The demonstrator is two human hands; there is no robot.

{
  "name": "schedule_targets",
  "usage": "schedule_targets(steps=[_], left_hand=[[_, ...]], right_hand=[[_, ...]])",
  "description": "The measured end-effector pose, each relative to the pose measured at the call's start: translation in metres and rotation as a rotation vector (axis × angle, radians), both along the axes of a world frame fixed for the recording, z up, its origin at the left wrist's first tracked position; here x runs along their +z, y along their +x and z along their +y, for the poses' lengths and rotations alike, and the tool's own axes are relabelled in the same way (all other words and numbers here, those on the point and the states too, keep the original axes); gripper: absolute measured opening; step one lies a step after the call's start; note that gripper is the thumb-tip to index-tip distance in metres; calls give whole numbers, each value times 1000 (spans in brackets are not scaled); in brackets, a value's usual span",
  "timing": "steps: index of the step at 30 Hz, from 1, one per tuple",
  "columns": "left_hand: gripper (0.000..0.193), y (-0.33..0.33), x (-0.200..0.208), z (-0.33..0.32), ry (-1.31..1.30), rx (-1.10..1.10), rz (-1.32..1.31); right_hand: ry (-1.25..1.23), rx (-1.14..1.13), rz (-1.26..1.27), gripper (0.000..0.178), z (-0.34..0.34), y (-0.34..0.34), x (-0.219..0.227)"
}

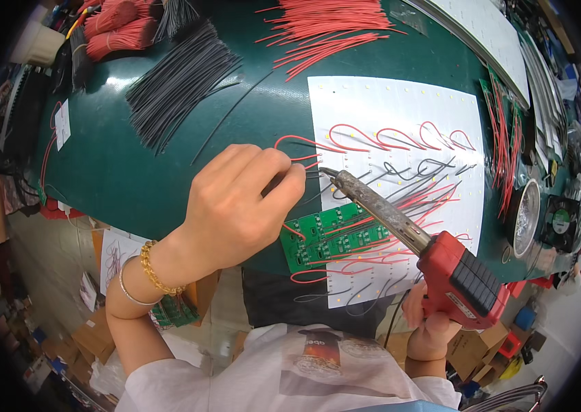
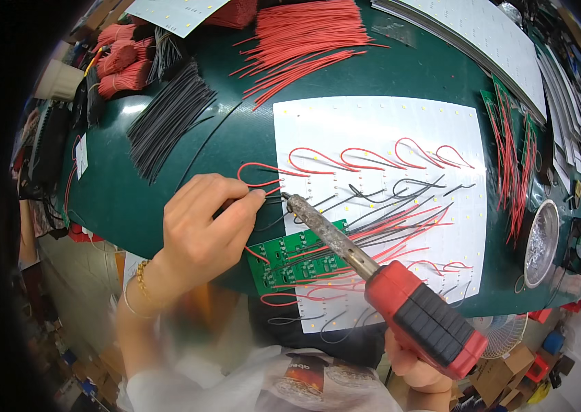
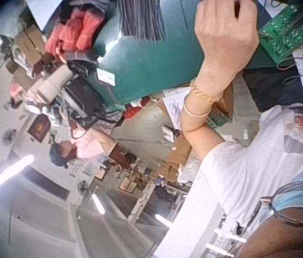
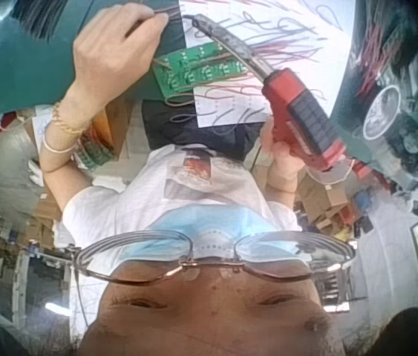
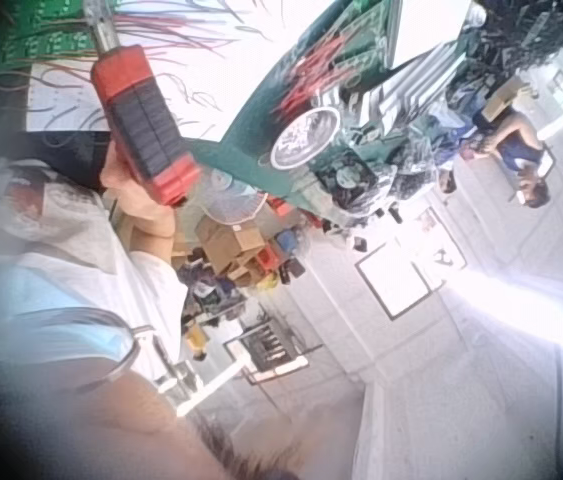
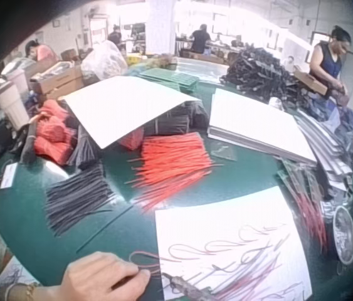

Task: The person solders wires onto an LED board using a soldering iron, attaches wires from small circuit boards to the panel, and then replaces it with a new board to solder additional wires.

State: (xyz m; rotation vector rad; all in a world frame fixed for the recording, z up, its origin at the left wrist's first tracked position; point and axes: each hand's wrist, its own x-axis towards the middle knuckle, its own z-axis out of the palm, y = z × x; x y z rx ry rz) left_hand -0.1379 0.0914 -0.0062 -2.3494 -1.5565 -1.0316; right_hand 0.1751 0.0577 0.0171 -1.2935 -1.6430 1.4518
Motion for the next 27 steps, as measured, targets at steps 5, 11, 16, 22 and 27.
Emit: schedule_targets(steps=[5,11,16,22,27], left_hand=[[14,1,0,0,-25,-7,7],[21,0,4,-2,-64,-12,-12],[22,0,5,-3,-101,-14,-9],[23,23,34,-22,-81,-89,-113],[21,45,38,-19,-543,-84,-114]], right_hand=[[-71,-116,94,76,2,-23,12],[-168,-135,204,81,3,-18,11],[-218,-98,235,76,4,-21,15],[-78,-169,406,84,0,-13,8],[-32,-119,506,75,3,-7,8]])
